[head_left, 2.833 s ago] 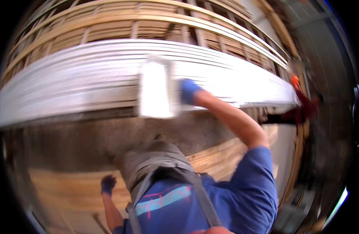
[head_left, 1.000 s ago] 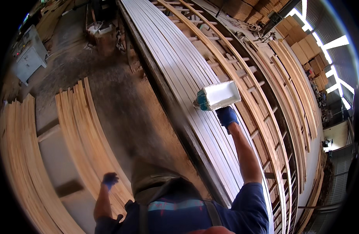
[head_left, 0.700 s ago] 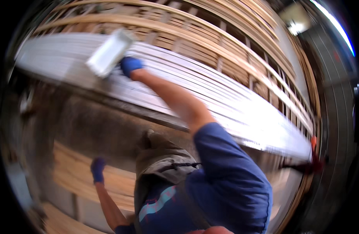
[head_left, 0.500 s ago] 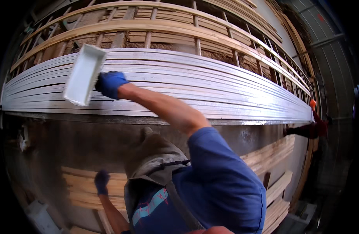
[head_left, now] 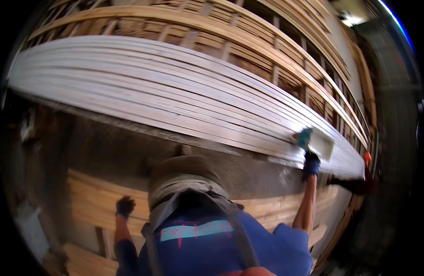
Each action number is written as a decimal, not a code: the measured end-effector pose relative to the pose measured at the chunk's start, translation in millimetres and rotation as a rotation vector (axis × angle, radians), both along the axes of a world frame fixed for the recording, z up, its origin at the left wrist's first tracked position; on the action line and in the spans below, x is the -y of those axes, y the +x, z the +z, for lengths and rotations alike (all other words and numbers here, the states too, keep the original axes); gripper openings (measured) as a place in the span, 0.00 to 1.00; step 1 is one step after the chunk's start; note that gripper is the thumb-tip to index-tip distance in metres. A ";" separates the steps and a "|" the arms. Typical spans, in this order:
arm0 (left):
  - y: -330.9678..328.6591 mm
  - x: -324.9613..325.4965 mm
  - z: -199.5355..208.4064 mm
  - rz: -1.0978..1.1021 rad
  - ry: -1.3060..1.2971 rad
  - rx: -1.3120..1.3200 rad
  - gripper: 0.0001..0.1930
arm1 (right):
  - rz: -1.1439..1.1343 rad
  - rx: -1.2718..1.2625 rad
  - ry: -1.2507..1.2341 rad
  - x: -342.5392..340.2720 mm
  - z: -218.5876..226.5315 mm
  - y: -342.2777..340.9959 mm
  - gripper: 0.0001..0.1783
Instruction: The person applies white paint to long wooden planks using a paint roller. They dip the roller into a bucket of paint and roll it along the surface of the planks, which are arranged on a large curved wooden structure. The person moves along the structure to cover different sections of the wood.
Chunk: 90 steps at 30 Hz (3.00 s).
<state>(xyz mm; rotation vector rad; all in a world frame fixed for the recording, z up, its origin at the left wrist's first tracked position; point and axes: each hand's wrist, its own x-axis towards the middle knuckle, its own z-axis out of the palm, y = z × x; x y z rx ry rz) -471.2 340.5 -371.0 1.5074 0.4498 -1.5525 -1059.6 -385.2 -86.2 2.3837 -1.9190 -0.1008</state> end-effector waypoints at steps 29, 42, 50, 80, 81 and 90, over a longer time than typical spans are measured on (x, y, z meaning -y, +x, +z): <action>29.9 -172.7 35.1 0.527 0.277 -0.178 0.22 | 0.843 0.146 0.287 -145.1 48.8 642.6 0.09; 142.2 -131.7 41.2 0.798 0.069 -0.081 0.20 | 1.112 0.121 0.221 -262.3 26.8 934.6 0.11; 195.1 -225.7 19.3 0.877 0.258 -0.200 0.20 | 1.120 0.214 0.294 -363.4 17.3 1183.3 0.18; 621.7 -387.1 10.9 1.174 0.323 -0.292 0.14 | 1.568 0.385 0.880 -850.6 -274.8 1725.9 0.18; 633.4 -396.0 18.3 1.124 0.356 -0.332 0.14 | 1.593 0.319 0.787 -855.5 -306.2 1736.9 0.19; 676.5 -522.0 35.9 1.282 0.359 -0.318 0.23 | 1.452 0.238 0.834 -942.4 -355.1 1781.9 0.21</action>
